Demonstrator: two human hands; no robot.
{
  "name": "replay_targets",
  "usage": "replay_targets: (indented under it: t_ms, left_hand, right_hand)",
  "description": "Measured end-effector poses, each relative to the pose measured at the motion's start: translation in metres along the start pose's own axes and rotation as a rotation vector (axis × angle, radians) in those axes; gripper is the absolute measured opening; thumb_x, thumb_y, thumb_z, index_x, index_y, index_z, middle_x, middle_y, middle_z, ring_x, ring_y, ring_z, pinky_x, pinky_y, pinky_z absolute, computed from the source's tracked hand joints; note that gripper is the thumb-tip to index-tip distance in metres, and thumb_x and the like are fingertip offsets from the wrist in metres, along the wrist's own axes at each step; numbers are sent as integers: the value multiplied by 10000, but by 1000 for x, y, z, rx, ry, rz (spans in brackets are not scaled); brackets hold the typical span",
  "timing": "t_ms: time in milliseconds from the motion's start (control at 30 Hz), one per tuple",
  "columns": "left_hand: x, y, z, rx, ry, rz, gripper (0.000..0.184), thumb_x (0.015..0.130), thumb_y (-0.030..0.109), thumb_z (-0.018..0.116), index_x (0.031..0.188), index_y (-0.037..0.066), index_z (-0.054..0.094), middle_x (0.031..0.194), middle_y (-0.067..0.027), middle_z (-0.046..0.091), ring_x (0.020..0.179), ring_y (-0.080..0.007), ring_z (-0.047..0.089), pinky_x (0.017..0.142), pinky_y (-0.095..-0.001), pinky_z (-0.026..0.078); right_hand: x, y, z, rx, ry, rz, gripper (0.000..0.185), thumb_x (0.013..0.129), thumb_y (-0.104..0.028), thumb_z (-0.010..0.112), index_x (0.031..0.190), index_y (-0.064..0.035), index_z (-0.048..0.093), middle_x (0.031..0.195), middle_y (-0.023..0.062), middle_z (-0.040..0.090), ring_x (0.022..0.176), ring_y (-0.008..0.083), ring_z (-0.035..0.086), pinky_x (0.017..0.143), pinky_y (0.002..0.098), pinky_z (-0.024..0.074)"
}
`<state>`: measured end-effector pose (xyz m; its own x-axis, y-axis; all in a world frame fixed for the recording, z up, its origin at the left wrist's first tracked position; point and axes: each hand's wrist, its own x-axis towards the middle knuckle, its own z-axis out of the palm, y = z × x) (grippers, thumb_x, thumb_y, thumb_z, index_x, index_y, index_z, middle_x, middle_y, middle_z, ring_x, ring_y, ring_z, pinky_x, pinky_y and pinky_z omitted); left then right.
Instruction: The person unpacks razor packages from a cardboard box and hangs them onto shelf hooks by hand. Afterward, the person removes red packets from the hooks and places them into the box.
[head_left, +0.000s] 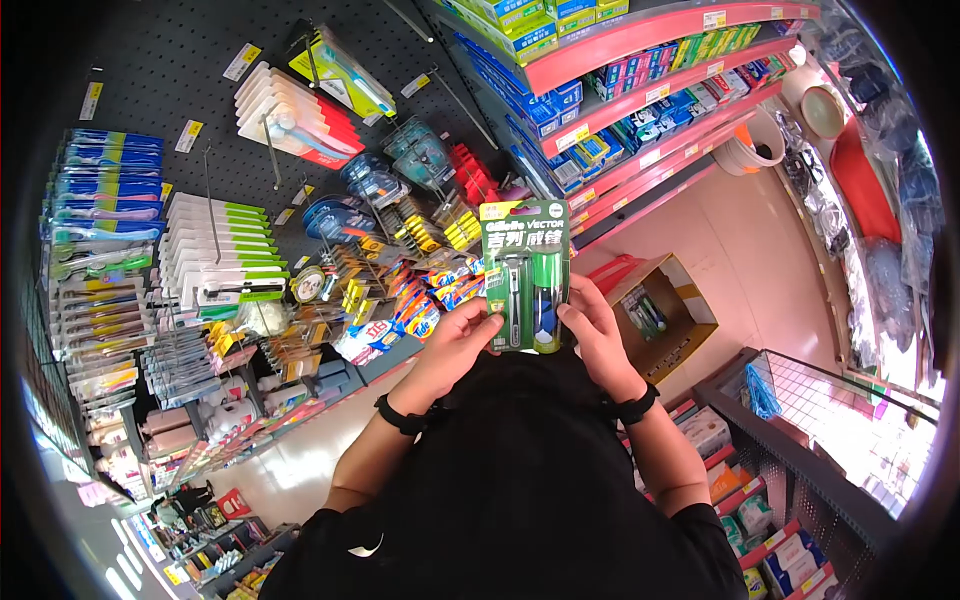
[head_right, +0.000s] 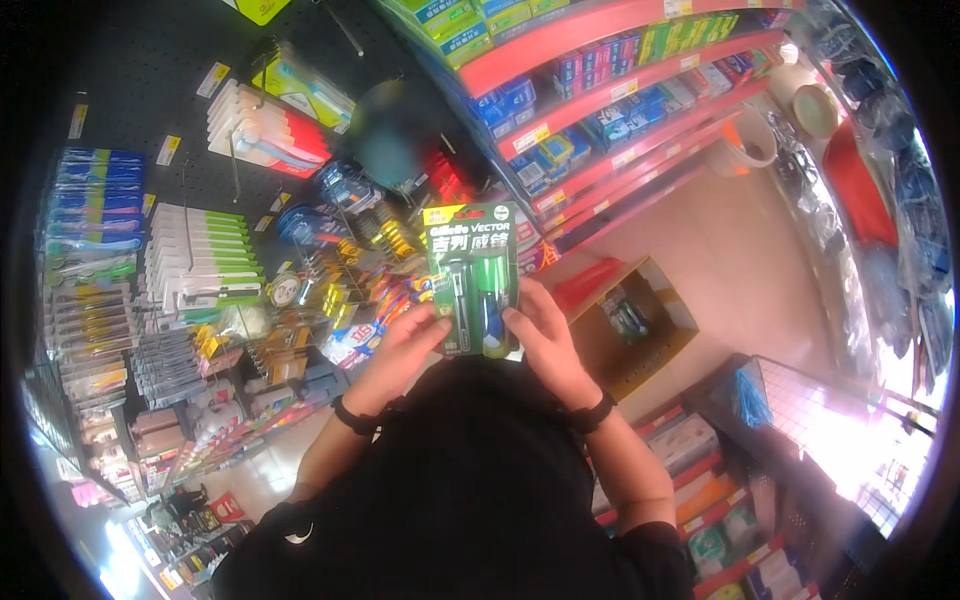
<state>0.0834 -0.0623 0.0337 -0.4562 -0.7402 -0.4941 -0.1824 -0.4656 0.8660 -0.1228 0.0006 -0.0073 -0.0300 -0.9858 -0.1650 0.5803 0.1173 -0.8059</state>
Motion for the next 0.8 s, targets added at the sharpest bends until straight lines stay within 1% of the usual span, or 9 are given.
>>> replay_targets:
  t_ms: [167,233,267,333,467,567,700,767,800]
  left_hand:
    - [-2,-1,9,-24,24,-14,129,1028,172,568,956,67,584,854,43,561,782,-33,536,678,-229,489]
    - [-4,5,15,-29,47,-28,128,1030,175,564,969,66,589,863,42,568,787,-32,541,681,-226,491]
    - [-4,8,17,-39,66,-42,128,1032,178,560,982,64,593,871,41,575,793,-31,546,684,-223,492]
    - [-4,5,16,-22,49,-35,128,1033,180,558,1016,62,606,888,37,589,805,-33,556,688,-222,495]
    - [0,-5,12,18,-29,-14,175,1039,182,542,1117,52,630,941,23,624,831,-41,581,695,-222,501]
    - [-1,0,20,-26,-21,-34,212,1049,183,515,1150,36,628,946,18,626,827,-48,587,696,-227,508]
    - [1,0,26,-33,-32,-55,263,1061,187,474,1189,8,618,949,4,630,819,-68,604,714,-240,528]
    - [2,-3,28,-57,-37,-57,267,1061,187,472,1195,7,616,951,-1,632,816,-75,606,714,-245,530]
    - [2,-4,29,-78,-42,-56,271,1061,187,470,1202,6,615,954,-6,633,814,-81,609,714,-250,531]
  right_hand:
    - [1,-7,-7,9,-42,18,400,987,-22,504,1383,5,459,1303,75,577,1221,159,523,1030,318,411]
    - [1,-8,-7,-1,-45,11,427,969,-31,486,1396,-14,467,1313,80,590,1245,165,524,1076,321,368]
    - [1,-8,-8,2,-49,10,427,969,-31,486,1396,-14,467,1313,80,590,1245,165,524,1076,321,368]
    - [0,-8,-11,-9,-41,4,399,981,-19,507,1378,8,474,1307,85,575,1236,170,520,1045,333,407]
    - [-4,-3,-18,10,17,38,373,986,-44,514,1355,8,490,1277,82,589,1211,169,534,1037,329,410]
    - [-5,-1,-25,-67,52,34,327,992,-93,531,1303,8,517,1207,71,617,1154,157,555,1013,316,420]
    - [-10,-3,-29,-55,77,57,330,990,-96,535,1304,7,524,1206,70,618,1149,154,557,1011,317,422]
    - [-12,-4,-32,-88,84,87,350,1001,-130,469,1326,-12,524,1219,42,606,1146,130,551,1027,304,407]
    - [-14,-6,-33,-88,84,91,350,1001,-130,469,1326,-12,524,1219,42,606,1146,130,551,1027,304,407]
